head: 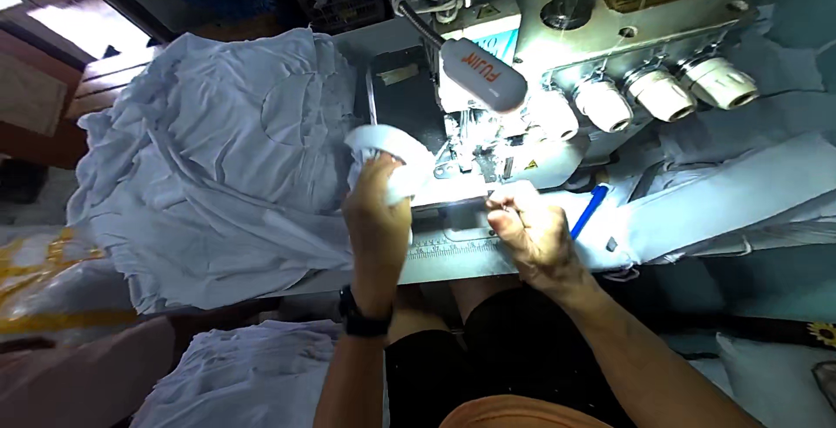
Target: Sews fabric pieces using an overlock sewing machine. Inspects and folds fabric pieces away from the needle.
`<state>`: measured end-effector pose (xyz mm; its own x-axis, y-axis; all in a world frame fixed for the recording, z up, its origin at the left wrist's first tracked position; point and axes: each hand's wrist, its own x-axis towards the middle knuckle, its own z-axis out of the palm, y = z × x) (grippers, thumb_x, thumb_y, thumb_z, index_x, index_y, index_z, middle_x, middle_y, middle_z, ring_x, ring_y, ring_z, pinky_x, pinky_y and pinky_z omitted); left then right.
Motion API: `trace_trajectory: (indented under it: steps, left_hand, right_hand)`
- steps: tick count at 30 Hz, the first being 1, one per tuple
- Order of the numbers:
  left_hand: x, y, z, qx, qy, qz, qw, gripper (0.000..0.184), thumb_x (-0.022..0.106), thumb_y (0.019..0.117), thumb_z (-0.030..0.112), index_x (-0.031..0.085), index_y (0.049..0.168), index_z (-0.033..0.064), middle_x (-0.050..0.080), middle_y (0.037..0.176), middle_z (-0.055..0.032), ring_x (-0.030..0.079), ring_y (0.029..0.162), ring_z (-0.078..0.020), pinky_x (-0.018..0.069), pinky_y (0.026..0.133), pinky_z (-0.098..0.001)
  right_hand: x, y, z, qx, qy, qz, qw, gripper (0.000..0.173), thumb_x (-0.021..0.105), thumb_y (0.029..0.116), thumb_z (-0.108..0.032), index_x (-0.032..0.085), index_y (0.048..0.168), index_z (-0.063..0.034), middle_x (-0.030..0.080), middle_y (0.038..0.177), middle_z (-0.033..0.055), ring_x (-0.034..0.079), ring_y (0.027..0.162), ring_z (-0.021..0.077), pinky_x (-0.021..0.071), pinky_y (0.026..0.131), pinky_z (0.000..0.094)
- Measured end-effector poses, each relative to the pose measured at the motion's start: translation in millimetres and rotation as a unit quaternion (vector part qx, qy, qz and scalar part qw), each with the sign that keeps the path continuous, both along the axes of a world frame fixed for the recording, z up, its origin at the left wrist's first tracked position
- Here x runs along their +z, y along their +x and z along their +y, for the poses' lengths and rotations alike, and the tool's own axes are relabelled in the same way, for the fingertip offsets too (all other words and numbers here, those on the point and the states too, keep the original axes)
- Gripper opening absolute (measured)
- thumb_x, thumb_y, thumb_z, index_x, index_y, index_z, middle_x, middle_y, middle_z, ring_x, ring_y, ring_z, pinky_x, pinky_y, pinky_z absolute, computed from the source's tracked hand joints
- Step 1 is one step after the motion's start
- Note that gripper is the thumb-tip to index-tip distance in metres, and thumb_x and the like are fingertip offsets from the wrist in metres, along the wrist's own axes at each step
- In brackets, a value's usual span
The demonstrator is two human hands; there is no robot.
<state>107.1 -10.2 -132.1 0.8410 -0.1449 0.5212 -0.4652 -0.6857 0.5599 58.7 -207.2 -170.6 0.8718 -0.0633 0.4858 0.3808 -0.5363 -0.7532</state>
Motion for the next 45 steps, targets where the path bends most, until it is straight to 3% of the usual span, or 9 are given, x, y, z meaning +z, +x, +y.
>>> trace_trajectory:
  steps: [3,10,17,20,22,33,39,43,45]
  left_hand:
    - [-5.0,-19.7,-5.8,0.049,0.026,-0.026,0.998,0.026,0.072,0.0839,0.006,0.074,0.109,-0.0013,0.073,0.12,-0.0164,0.067,0.119,-0.029,0.0503,0.105,-0.045]
    - [-6.8,-20.4,-9.7,0.012,0.045,-0.131,0.99,0.008,0.077,0.0845,0.009,0.074,0.091,0.0056,0.066,0.108,-0.0124,0.059,0.111,-0.0269,0.0422,0.102,-0.0417]
    - [-5.0,-16.5,-3.6,-0.106,-0.08,-0.1,0.986,0.009,0.076,0.0789,-0.004,0.068,0.083,-0.0037,0.068,0.112,-0.0175,0.062,0.121,-0.0219,0.0503,0.105,-0.0296]
    - [3.9,-19.0,4.5,-0.106,-0.309,0.112,0.938,0.011,0.067,0.0912,0.002,0.068,0.098,0.0111,0.072,0.1,0.0074,0.067,0.083,0.0024,0.0576,0.071,-0.0176]
    - [8.4,-18.5,14.2,-0.112,-0.417,0.235,0.871,0.013,0.064,0.0966,0.012,0.065,0.093,0.0247,0.067,0.081,0.012,0.064,0.068,0.0015,0.0569,0.062,-0.0198]
    - [10.7,-26.2,39.0,-0.256,-0.477,0.317,0.778,0.011,0.06,0.1005,0.021,0.069,0.104,0.0261,0.071,0.088,0.0099,0.068,0.076,0.0016,0.059,0.067,-0.019]
    - [52.3,-40.4,91.7,-0.335,-0.164,0.314,0.873,0.005,0.071,0.0877,0.008,0.068,0.092,0.0074,0.068,0.083,0.0054,0.064,0.071,0.0013,0.055,0.063,-0.0146]
    - [51.7,-57.6,133.4,-0.172,0.02,0.296,0.939,0.019,0.064,0.0966,0.016,0.073,0.097,-0.0004,0.073,0.098,-0.0018,0.067,0.093,-0.0024,0.0548,0.087,-0.0239]
    - [49.3,-73.7,139.0,-0.058,-0.019,0.269,0.961,0.013,0.063,0.0979,0.011,0.07,0.101,0.0013,0.071,0.093,0.0014,0.065,0.084,0.0021,0.0549,0.078,-0.017]
  right_hand:
    - [23.7,9.4,6.9,-0.04,-0.066,-0.048,0.996,0.026,0.064,0.0966,-0.02,0.071,0.109,0.002,0.067,0.086,0.0101,0.061,0.071,0.0124,0.05,0.064,0.0242]
    - [37.6,15.1,30.1,-0.144,-0.181,-0.065,0.971,0.023,0.066,0.0946,-0.013,0.077,0.108,0.0023,0.07,0.09,0.02,0.067,0.071,0.0301,0.0516,0.057,0.0383]
    - [33.7,23.1,36.1,-0.089,-0.131,-0.12,0.98,0.018,0.065,0.0968,-0.01,0.076,0.104,0.0035,0.073,0.091,0.0173,0.07,0.078,0.0237,0.0538,0.065,0.031]
    - [40.0,21.0,24.7,-0.032,-0.041,-0.094,0.994,0.015,0.066,0.0953,-0.008,0.075,0.098,0.0038,0.071,0.087,0.0129,0.066,0.081,0.0111,0.0521,0.074,0.0202]
    - [40.6,22.5,16.1,0.01,0.027,-0.076,0.997,0.015,0.068,0.0945,-0.009,0.074,0.101,0.0036,0.07,0.09,0.0068,0.062,0.081,-0.0006,0.0509,0.077,0.0117]
    - [50.8,18.9,8.9,0.202,0.158,-0.036,0.966,0.044,0.077,0.0891,-0.024,0.067,0.124,0.0014,0.066,0.102,-0.0067,0.052,0.075,-0.0102,0.047,0.066,0.0063]
    - [39.1,-3.9,36.2,0.351,0.0,-0.081,0.933,0.007,0.067,0.0869,-0.005,0.073,0.088,-0.0002,0.064,0.074,0.0037,0.058,0.067,0.0044,0.0479,0.061,0.0168]
    - [-13.3,-48.6,49.4,0.357,-0.063,-0.027,0.932,0.011,0.065,0.0895,-0.009,0.074,0.091,-0.0021,0.066,0.074,0.0069,0.061,0.061,0.014,0.0483,0.053,0.0275]
    - [-25.1,-60.3,54.8,0.346,-0.081,-0.03,0.934,0.012,0.063,0.0907,-0.009,0.074,0.091,-0.0032,0.066,0.074,0.0077,0.061,0.06,0.0166,0.048,0.051,0.0303]
